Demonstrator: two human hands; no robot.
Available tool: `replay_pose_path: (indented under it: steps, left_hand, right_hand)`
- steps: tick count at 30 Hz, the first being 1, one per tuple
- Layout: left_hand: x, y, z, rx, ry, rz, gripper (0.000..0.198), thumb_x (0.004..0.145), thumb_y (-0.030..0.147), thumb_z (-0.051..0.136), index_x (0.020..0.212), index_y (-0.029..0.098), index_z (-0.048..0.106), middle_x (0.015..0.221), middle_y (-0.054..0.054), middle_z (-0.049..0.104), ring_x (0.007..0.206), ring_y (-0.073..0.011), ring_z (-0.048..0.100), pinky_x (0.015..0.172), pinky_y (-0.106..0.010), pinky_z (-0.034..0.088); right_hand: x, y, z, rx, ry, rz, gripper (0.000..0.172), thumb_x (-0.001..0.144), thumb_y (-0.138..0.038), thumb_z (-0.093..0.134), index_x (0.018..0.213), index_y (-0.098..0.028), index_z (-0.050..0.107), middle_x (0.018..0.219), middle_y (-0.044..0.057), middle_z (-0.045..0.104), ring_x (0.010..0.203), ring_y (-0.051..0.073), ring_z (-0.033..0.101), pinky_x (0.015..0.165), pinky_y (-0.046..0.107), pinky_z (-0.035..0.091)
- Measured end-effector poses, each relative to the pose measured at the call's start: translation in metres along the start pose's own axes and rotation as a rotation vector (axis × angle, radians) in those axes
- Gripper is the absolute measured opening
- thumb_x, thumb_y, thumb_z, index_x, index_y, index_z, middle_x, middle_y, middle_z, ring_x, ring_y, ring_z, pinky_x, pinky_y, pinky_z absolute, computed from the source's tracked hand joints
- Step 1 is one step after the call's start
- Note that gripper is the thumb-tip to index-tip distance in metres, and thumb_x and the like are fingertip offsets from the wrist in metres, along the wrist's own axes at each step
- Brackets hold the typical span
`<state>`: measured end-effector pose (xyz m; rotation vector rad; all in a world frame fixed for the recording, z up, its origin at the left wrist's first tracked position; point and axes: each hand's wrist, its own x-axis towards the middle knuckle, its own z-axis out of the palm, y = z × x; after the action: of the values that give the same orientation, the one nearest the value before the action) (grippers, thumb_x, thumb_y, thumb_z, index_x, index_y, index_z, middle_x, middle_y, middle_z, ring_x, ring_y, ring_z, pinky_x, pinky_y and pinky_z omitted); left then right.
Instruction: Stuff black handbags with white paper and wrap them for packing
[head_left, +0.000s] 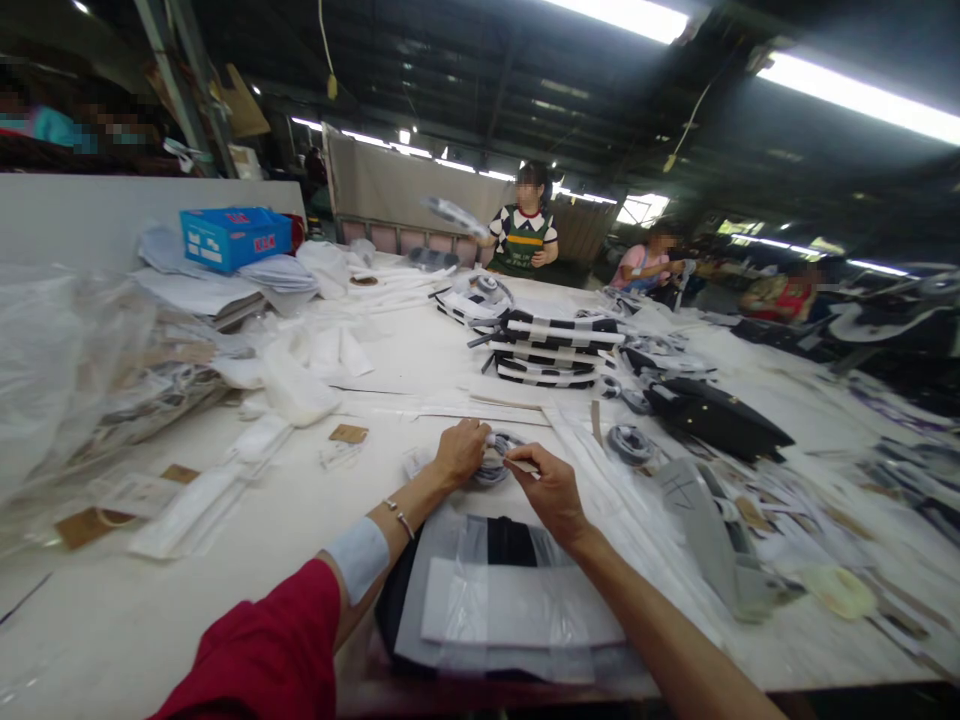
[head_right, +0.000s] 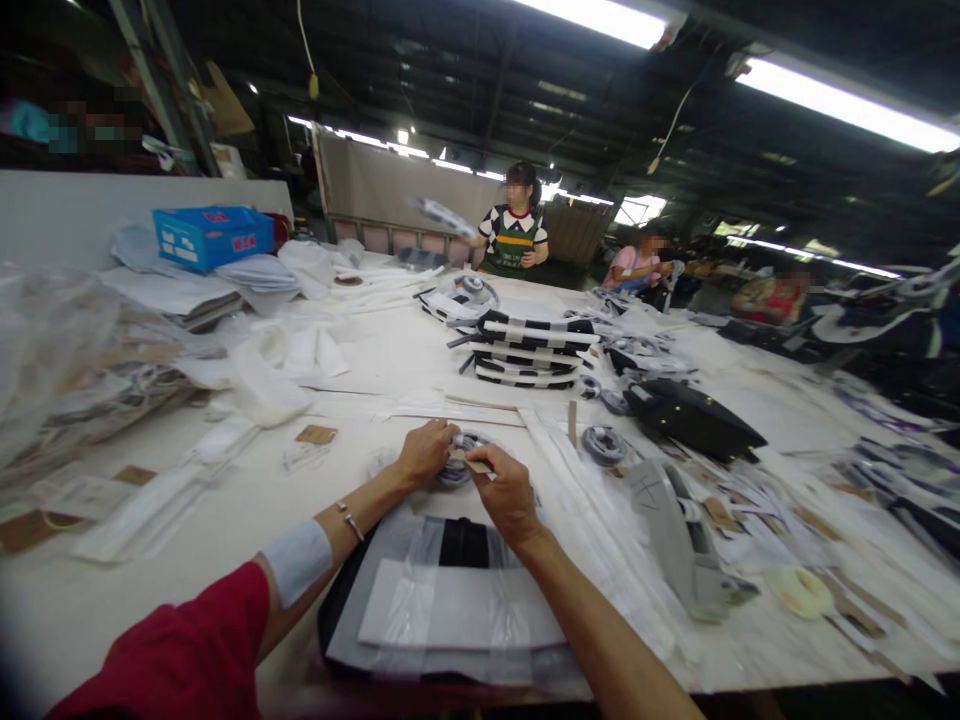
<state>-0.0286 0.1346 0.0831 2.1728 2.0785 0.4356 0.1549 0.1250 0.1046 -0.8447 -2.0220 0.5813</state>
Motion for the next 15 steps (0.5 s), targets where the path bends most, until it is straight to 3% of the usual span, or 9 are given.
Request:
replay_pose_path:
  steps: [5, 11, 15]
  left_hand:
    - [0.001, -0.002, 0.001, 0.014, 0.014, 0.026, 0.024, 0.091, 0.018, 0.047, 0.112, 0.024, 0.058, 0.113, -0.008, 0.06, 0.11, -0.0236, 0.055, 0.085, -0.032, 0.047]
    - [0.0, -0.003, 0.002, 0.032, 0.027, 0.051, 0.018, 0.094, 0.027, 0.048, 0.11, 0.024, 0.057, 0.111, -0.008, 0.06, 0.109, -0.024, 0.055, 0.085, -0.033, 0.046]
    - [0.0, 0.0, 0.001, 0.043, 0.028, 0.058, 0.019, 0.094, 0.027, 0.049, 0.11, 0.024, 0.058, 0.11, -0.008, 0.06, 0.108, -0.0243, 0.055, 0.085, -0.034, 0.046]
  right_hand:
    - [-0.001, 0.004, 0.005, -0.027, -0.103, 0.074, 0.005, 0.083, -0.024, 0.059, 0.083, -0.022, 0.064, 0.079, 0.002, 0.071, 0.073, 0.019, 0.07, 0.072, 0.03, 0.055]
    - [0.004, -0.011, 0.002, 0.021, -0.112, 0.212, 0.003, 0.079, -0.023, 0.061, 0.078, -0.023, 0.063, 0.073, -0.001, 0.07, 0.071, 0.019, 0.069, 0.071, 0.03, 0.054]
    - [0.01, -0.01, 0.004, -0.068, -0.122, 0.179, 0.005, 0.081, -0.02, 0.06, 0.077, -0.023, 0.062, 0.073, -0.001, 0.069, 0.069, 0.018, 0.066, 0.07, 0.028, 0.051]
